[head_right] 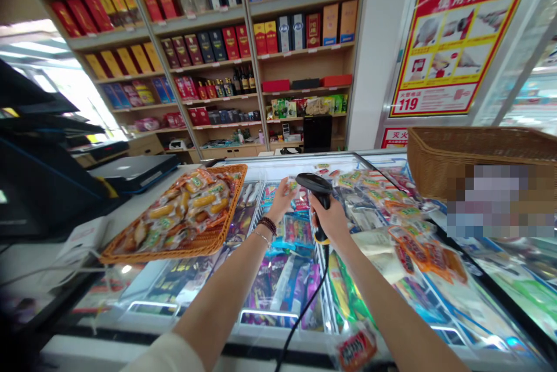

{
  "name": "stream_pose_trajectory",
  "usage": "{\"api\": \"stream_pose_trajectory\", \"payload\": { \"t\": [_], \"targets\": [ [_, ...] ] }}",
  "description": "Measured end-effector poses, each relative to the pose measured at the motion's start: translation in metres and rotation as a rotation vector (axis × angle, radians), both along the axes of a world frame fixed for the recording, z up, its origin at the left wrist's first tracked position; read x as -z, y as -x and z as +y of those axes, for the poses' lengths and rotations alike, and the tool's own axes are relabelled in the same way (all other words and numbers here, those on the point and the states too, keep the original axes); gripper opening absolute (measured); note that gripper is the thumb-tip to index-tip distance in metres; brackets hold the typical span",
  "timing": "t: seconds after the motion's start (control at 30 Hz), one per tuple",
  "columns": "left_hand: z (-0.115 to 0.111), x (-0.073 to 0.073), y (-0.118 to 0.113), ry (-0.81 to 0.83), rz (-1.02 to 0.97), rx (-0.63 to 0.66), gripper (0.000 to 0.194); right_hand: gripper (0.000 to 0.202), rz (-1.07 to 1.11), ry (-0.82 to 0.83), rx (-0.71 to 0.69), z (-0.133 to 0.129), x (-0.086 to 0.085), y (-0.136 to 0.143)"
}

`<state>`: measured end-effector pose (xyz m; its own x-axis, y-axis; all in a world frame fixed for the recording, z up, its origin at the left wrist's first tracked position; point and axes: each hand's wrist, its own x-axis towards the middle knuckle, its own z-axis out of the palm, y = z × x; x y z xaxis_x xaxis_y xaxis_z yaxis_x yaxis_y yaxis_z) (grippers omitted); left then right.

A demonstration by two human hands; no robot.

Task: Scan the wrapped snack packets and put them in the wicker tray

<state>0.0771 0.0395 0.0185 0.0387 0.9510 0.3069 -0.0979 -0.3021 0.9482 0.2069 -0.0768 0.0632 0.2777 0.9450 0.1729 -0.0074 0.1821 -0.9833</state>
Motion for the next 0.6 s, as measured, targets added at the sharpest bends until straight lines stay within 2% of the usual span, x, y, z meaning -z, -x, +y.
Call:
{"api": "stream_pose_trajectory", "payload": {
  "t": [0.07, 0.17, 0.27, 0.37, 0.47, 0.53, 0.6],
  "targets": [
    [0.006, -0.01, 0.008, -0.031, 0.033, -0.044, 0.047, 0.043, 0.06, -0.015, -0.025, 0.004, -0.009, 0.006],
    [0.016, -0.036, 0.034, -0.104, 0.071, -0.096, 0.049, 0.044, 0.092, -0.013, -0.071, 0.012, -0.026, 0.02],
    [0.019, -0.069, 0.079, -0.196, 0.137, -0.225, 0.045, 0.042, 0.101, -0.022, -0.144, 0.021, -0.043, 0.038],
    [0.007, -0.095, 0.139, -0.284, 0.277, -0.41, 0.035, 0.041, 0.1, -0.032, -0.209, 0.028, -0.052, 0.059],
    [-0.015, -0.106, 0.2, -0.262, 0.472, -0.607, 0.031, 0.04, 0.086, -0.033, -0.263, 0.032, -0.051, 0.079],
    [-0.031, -0.105, 0.235, -0.201, 0.637, -0.724, 0.031, 0.039, 0.071, -0.031, -0.272, 0.033, -0.048, 0.091],
    [-0.044, -0.102, 0.26, -0.147, 0.792, -0.854, 0.036, 0.039, 0.065, -0.03, -0.26, 0.033, -0.045, 0.098]
  ]
}}
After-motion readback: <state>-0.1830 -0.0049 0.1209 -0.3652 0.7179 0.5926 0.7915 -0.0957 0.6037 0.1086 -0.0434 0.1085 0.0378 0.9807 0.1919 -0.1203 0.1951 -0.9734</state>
